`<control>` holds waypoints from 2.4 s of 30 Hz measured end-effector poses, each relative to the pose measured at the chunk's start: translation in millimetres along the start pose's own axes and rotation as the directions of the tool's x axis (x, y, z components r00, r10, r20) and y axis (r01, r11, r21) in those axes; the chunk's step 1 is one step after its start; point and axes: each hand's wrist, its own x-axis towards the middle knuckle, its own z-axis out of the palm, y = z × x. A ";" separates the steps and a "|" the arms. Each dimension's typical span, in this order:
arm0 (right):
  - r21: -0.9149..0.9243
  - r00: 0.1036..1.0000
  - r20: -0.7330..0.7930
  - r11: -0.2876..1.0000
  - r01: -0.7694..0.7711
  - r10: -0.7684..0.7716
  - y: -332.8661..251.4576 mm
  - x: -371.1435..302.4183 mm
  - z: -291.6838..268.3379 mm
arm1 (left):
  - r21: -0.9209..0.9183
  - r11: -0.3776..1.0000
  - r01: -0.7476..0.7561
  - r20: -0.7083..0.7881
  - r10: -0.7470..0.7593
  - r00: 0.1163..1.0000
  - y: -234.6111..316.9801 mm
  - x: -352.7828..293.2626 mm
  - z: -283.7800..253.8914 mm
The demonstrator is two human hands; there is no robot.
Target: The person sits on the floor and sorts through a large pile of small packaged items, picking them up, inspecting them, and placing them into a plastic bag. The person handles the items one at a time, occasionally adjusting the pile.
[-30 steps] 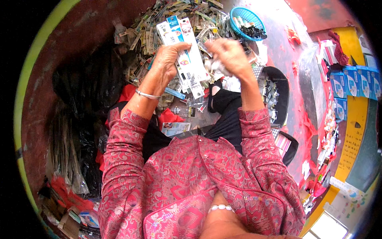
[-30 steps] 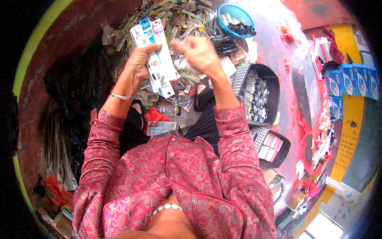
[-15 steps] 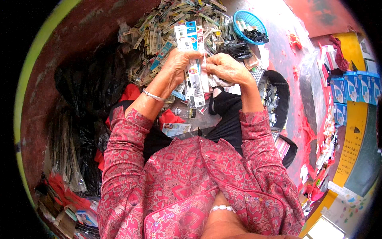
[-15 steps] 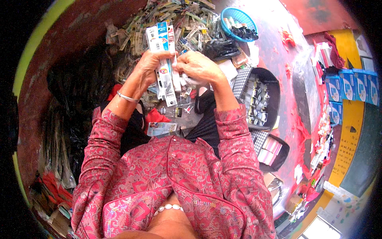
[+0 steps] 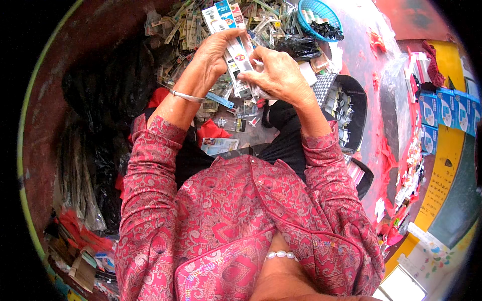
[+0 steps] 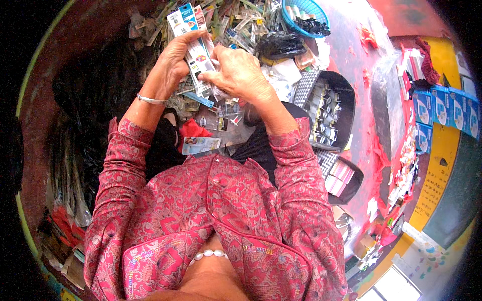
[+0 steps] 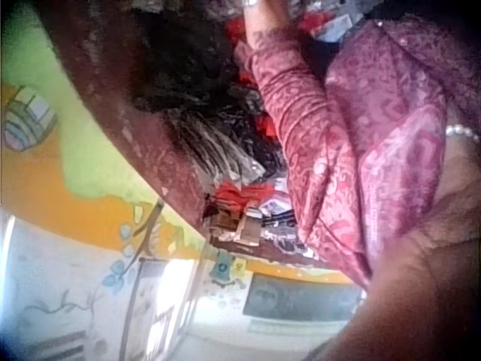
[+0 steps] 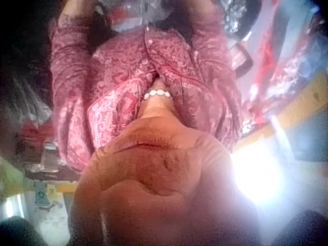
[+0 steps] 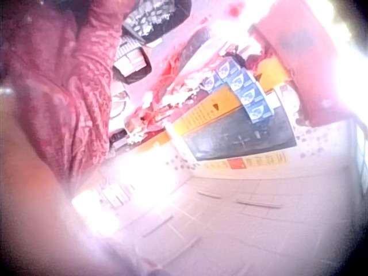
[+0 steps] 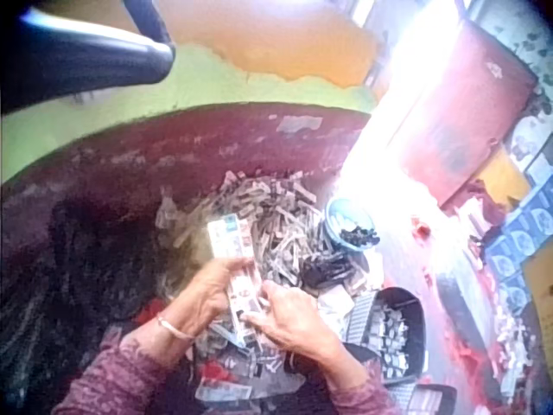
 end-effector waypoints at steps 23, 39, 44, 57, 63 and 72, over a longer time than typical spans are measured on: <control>0.640 0.927 0.362 0.697 -0.323 0.097 43.3 8.1 -15.0 | 0.095 0.995 0.025 0.183 -0.042 0.982 -4.7 -11.7 13.0; 0.779 0.949 0.307 0.554 -0.292 0.070 39.3 11.2 -20.0 | 0.021 0.999 0.049 0.190 -0.052 0.980 -1.6 -8.2 8.3; 0.773 0.946 0.323 0.580 -0.258 -0.011 36.6 7.2 -17.1 | 0.078 0.995 0.055 0.228 -0.072 0.971 -1.5 -13.6 10.8; 0.235 0.701 -0.710 0.962 0.141 0.071 4.9 13.7 -29.8 | 0.202 0.979 0.010 0.163 -0.043 0.986 -11.1 -9.1 12.2; -0.252 0.627 -0.754 0.968 0.003 -0.198 45.8 49.2 -21.0 | 0.358 0.932 0.059 0.270 -0.163 0.949 -6.5 -29.3 19.2; 0.824 0.888 -0.149 0.550 -0.132 0.436 93.6 26.3 -47.0 | 0.278 0.958 0.073 0.216 -0.136 0.967 -3.5 -20.7 11.7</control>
